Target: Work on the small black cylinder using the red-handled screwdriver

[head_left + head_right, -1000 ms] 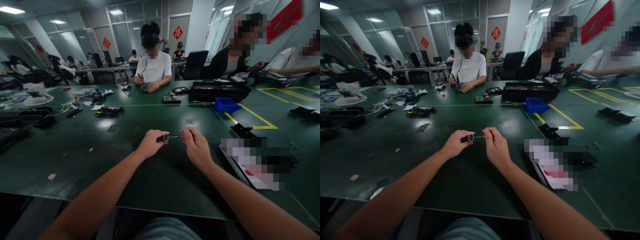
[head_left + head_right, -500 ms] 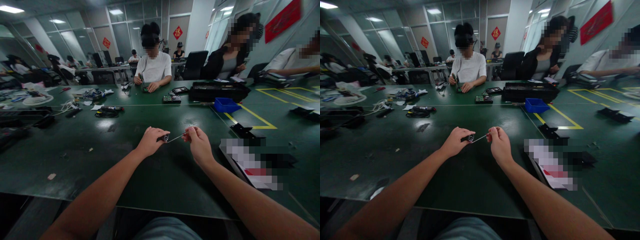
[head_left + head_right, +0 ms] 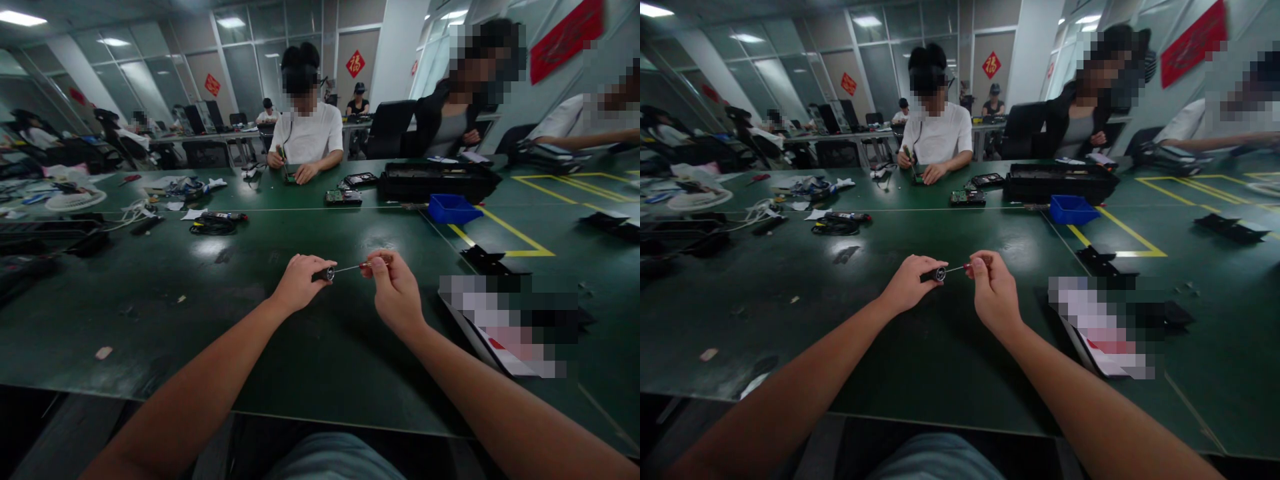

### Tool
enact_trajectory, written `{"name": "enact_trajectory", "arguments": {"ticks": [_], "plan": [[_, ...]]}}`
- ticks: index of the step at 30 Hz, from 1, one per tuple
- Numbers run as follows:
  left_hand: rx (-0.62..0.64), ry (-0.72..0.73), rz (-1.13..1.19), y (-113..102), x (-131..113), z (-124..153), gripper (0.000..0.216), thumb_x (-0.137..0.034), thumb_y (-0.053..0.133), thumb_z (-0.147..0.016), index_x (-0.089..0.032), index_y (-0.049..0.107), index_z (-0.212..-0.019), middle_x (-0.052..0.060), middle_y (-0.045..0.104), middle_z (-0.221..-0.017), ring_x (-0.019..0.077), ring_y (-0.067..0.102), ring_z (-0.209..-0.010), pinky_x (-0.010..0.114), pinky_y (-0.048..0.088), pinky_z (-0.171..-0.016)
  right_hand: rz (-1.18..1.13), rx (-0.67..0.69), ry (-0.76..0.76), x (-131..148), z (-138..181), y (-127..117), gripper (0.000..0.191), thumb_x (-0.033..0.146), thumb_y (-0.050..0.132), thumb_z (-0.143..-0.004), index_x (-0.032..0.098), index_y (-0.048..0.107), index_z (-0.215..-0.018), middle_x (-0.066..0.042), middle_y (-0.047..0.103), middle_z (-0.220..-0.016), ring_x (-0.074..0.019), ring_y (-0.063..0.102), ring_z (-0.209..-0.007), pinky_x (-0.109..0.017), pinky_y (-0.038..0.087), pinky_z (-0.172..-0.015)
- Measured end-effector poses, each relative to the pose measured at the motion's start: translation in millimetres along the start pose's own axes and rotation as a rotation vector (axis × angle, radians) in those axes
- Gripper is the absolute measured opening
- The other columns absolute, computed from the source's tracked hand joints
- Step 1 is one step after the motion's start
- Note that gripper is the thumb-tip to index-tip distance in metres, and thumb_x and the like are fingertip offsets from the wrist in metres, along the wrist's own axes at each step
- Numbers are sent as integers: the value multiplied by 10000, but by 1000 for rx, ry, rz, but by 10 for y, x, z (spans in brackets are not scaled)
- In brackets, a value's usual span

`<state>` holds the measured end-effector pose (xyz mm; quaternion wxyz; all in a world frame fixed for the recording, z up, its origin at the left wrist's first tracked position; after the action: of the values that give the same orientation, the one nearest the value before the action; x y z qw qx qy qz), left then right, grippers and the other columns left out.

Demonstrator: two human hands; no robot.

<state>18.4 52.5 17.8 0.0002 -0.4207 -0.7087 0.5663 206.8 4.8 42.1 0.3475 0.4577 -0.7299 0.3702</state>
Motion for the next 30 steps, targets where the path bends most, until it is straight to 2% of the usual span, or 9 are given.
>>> {"name": "enact_trajectory", "arguments": {"ticks": [3,9,17,22,30], "plan": [[-7,-15,-4,-16,3,0,387,-252,729,-883,-283,678,-1265,49,705,-1206,252,606,-1134,500,386,-1065,59,34,0,-25,9,11,224,410,459,-1017,236,599,-1011,-31,693,-832,-198,673,-778,-366,524,-735],[6,-20,-1,-11,15,3,386,-264,734,-878,-272,686,-1262,50,710,-1176,253,608,-1097,480,409,-1039,55,-6,-33,9,7,-15,213,401,454,-1017,236,589,-1009,-32,701,-836,-199,680,-780,-367,525,-746],[40,-56,34,20,36,-5,395,-218,760,-846,-249,702,-1236,57,713,-1147,247,623,-1069,429,464,-976,150,26,5,-34,-26,14,222,406,453,-1008,230,587,-993,-47,711,-827,-213,682,-770,-365,511,-729],[40,-71,69,7,53,-2,385,-215,754,-849,-244,700,-1228,62,704,-1166,247,627,-1095,439,470,-998,176,33,2,-27,-37,1,227,409,445,-1008,230,583,-981,-49,703,-819,-222,679,-775,-368,507,-727],[-45,-157,182,-44,77,-6,358,-229,785,-820,-210,700,-1168,63,715,-1186,245,652,-1102,424,490,-1012,191,29,42,-42,-34,-5,240,416,442,-1006,223,583,-994,-65,711,-852,-234,683,-796,-383,502,-738]]}}
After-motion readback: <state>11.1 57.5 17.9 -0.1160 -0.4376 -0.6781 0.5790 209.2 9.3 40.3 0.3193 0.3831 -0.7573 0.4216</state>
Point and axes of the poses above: each hand's wrist, its own z-axis away from the middle knuckle, its own y-axis out of the palm, x = y × z, the point moved 6 cm from there along -z, towards the middle knuckle
